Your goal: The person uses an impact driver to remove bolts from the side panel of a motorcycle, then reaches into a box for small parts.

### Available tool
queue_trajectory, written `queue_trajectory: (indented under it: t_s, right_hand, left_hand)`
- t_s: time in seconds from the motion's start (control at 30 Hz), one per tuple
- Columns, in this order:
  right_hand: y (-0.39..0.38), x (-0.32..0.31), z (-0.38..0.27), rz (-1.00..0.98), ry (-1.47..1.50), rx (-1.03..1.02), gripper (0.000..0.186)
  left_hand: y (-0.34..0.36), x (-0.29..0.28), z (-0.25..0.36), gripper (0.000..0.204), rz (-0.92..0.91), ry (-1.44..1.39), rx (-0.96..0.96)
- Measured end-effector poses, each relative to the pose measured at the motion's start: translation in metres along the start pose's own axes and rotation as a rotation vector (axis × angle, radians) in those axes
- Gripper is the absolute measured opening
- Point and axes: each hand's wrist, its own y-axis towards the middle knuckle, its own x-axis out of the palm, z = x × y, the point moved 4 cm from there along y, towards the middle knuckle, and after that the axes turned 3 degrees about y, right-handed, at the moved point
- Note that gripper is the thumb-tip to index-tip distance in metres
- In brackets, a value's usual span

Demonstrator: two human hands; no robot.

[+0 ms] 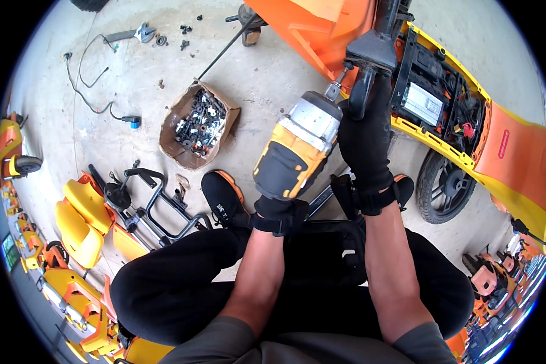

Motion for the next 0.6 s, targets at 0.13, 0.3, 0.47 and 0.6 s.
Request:
queue_trajectory:
  t_s: [0.13, 0.3, 0.47, 0.6]
  right_hand:
    - [0.000, 0.001, 0.003, -0.016, -0.046, 0.001, 0.088]
    - [-0.003, 0.001, 0.004, -0.027, 0.073, 0.090, 0.091]
    - [-0.001, -0.002, 0.006, -0.056, 0.026, 0.056, 0.090]
    - [-0.001, 0.000, 0.004, -0.053, 0.006, 0.036, 0.085]
  left_hand:
    - [0.013, -0.010, 0.010, 0.034, 0.021, 0.045, 0.115]
    - [0.002, 0.006, 0.006, 0.031, 0.022, -0.169, -0.047]
    - [0.000, 0.010, 0.002, 0.030, -0.067, -0.500, -0.285]
    - [-0.011, 0.015, -0.009, 0.029, -0.092, -0.054, -0.022]
